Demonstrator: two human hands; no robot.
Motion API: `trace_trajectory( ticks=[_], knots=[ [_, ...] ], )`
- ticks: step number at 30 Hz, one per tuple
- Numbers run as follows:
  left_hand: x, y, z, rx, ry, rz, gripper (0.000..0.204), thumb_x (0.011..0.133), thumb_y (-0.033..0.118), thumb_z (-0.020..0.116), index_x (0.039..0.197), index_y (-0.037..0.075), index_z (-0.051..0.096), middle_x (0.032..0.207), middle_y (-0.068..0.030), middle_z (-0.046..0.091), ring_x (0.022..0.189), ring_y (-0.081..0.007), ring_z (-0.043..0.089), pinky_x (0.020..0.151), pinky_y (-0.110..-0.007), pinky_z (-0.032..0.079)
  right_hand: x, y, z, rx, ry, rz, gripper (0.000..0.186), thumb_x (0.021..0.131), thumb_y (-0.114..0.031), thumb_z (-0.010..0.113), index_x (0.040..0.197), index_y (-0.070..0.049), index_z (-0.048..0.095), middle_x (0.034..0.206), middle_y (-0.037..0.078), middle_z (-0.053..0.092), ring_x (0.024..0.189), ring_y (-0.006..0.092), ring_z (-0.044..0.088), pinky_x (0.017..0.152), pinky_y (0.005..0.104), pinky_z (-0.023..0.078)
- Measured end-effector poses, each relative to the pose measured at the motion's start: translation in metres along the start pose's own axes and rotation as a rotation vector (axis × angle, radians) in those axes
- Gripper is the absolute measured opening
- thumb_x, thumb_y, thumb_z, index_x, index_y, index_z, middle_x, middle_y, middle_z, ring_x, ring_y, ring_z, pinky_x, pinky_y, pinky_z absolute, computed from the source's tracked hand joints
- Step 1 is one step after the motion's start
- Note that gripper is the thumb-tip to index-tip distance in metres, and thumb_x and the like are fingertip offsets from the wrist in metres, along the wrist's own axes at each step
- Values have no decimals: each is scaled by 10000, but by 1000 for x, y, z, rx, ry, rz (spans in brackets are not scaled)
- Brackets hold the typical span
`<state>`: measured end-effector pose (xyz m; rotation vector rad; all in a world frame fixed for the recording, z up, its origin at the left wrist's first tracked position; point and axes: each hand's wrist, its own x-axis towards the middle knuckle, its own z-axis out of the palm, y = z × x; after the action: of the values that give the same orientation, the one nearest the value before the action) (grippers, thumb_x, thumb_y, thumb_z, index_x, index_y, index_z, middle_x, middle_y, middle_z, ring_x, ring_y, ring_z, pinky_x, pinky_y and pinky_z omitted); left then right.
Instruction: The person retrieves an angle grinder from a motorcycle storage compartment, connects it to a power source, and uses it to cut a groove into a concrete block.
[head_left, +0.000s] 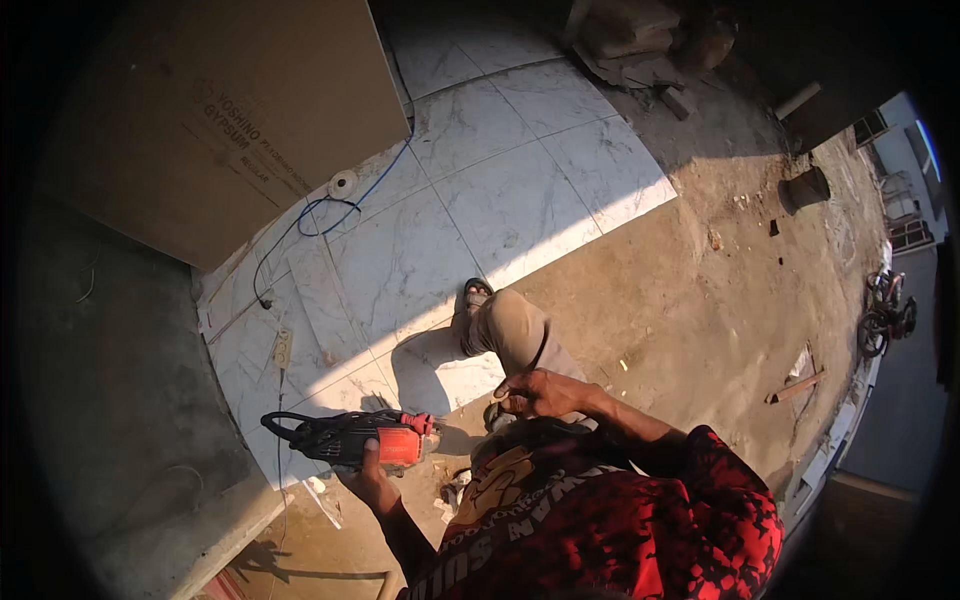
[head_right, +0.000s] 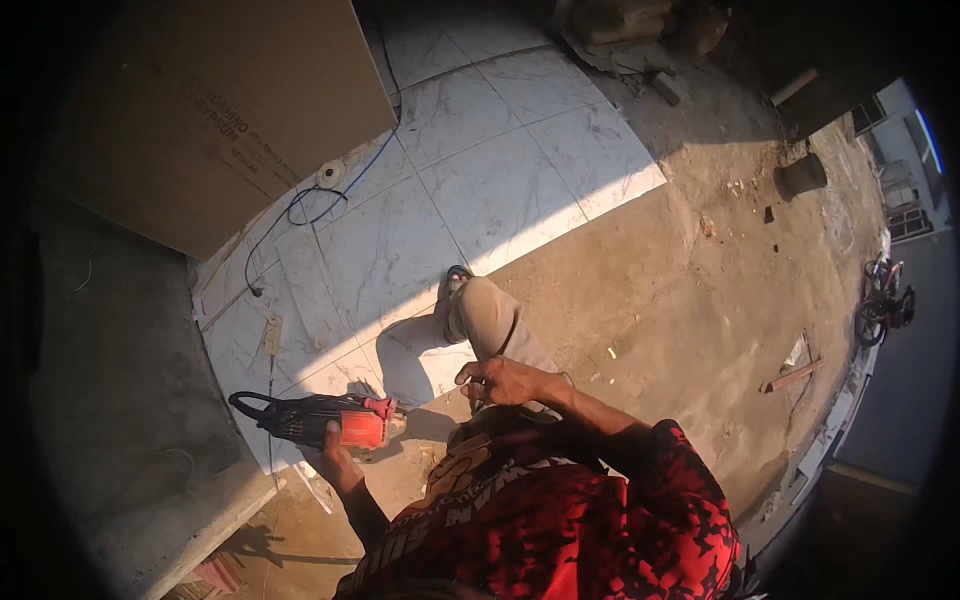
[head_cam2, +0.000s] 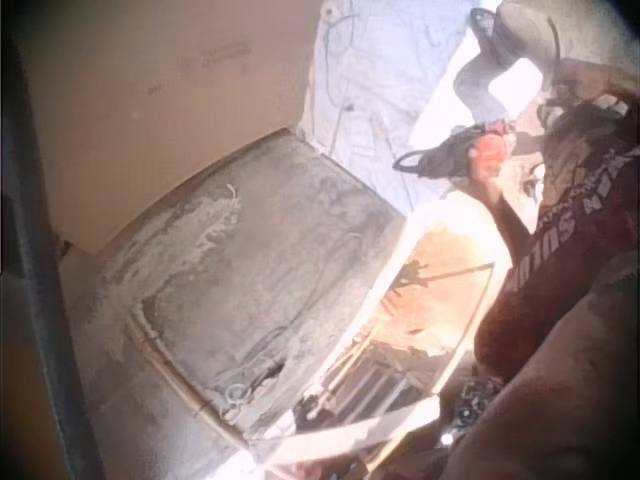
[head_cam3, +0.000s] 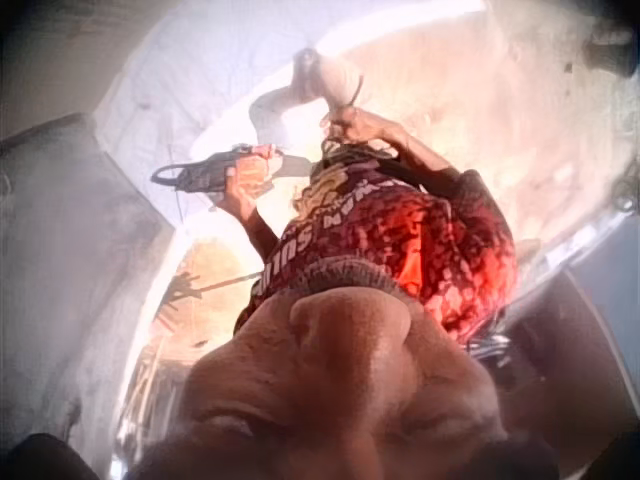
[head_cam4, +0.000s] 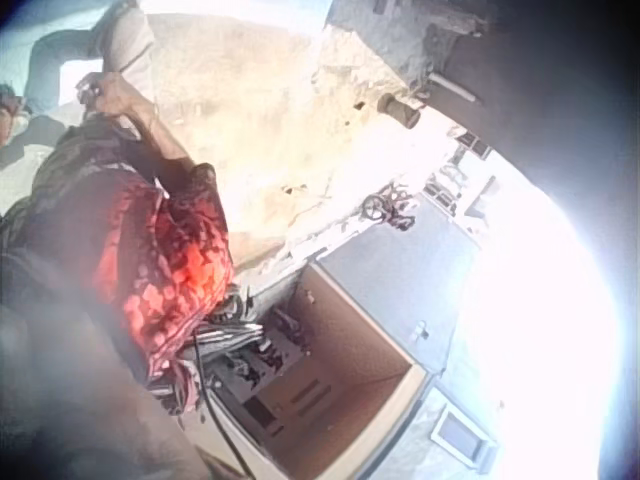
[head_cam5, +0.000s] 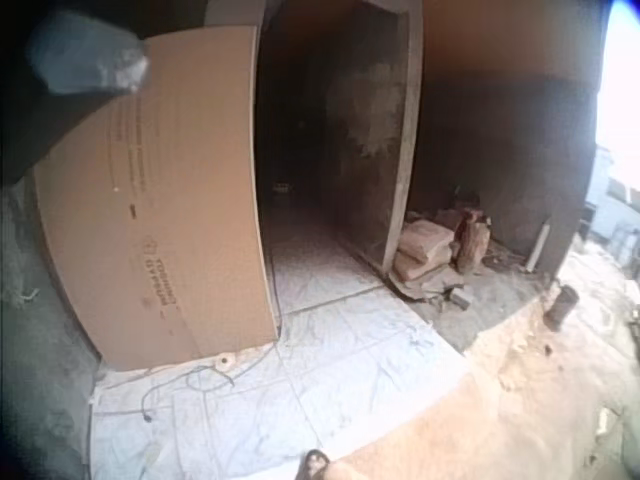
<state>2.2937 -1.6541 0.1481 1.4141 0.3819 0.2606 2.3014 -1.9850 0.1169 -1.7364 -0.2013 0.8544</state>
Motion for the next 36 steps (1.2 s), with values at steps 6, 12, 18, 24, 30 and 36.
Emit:
trace_trajectory(
  ticks=[6, 12, 18, 24, 30, 36],
  knots=[
    [111, 40, 158, 168, -100, 1, 642, 750, 147, 806, 1282, -11, 484, 1121, -120, 633, 1048, -245, 623, 944, -393, 517, 128, -48, -51, 496, -445, -54, 403, 1010, -400, 520, 1199, -52, 594, 986, 55, 650, 816, 146, 623, 668, 301, 540],
    [206, 152, 274, 149, -356, -94, 622, 720, 204, 841, 1223, 8, 534, 1020, -82, 655, 864, -158, 644, 736, -303, 547, 106, -181, -184, 390, -69, -102, 346, 1011, -359, 548, 1132, -50, 645, 978, 59, 668, 911, 122, 616, 832, 325, 502],
    [277, 252, 349, 51, -555, -74, 601, 687, 157, 880, 1166, -9, 558, 1029, -81, 662, 951, -181, 653, 877, -337, 540, 72, -296, -322, 364, 74, -25, 289, 984, -317, 613, 915, -54, 709, 786, 14, 700, 731, 89, 635, 669, 279, 511],
    [300, 316, 422, -16, -733, 25, 582, 710, 171, 860, 1166, -27, 558, 1034, -95, 669, 942, -182, 658, 860, -330, 547, 48, -321, -384, 294, 510, -140, 439, 950, -276, 664, 1294, -31, 549, 1276, 93, 615, 1016, 170, 623, 848, 327, 517],
    [330, 311, 474, -25, -901, -10, 709, 695, 243, 870, 1256, -18, 525, 1090, -105, 655, 983, -215, 659, 901, -361, 540, 89, -349, -397, 247, 563, -234, 657, 942, -470, 625, 1412, -35, 479, 1250, 195, 627, 1174, 295, 593, 995, 409, 464],
    [374, 287, 551, 10, -1173, -4, 736, 711, 191, 835, 1308, -30, 465, 1138, -126, 612, 1021, -235, 637, 923, -358, 523, 92, -345, -425, 354, 806, -210, 346, 949, -229, 629, 1196, 12, 604, 914, 109, 704, 814, 186, 689, 748, 326, 546]
  ],
)
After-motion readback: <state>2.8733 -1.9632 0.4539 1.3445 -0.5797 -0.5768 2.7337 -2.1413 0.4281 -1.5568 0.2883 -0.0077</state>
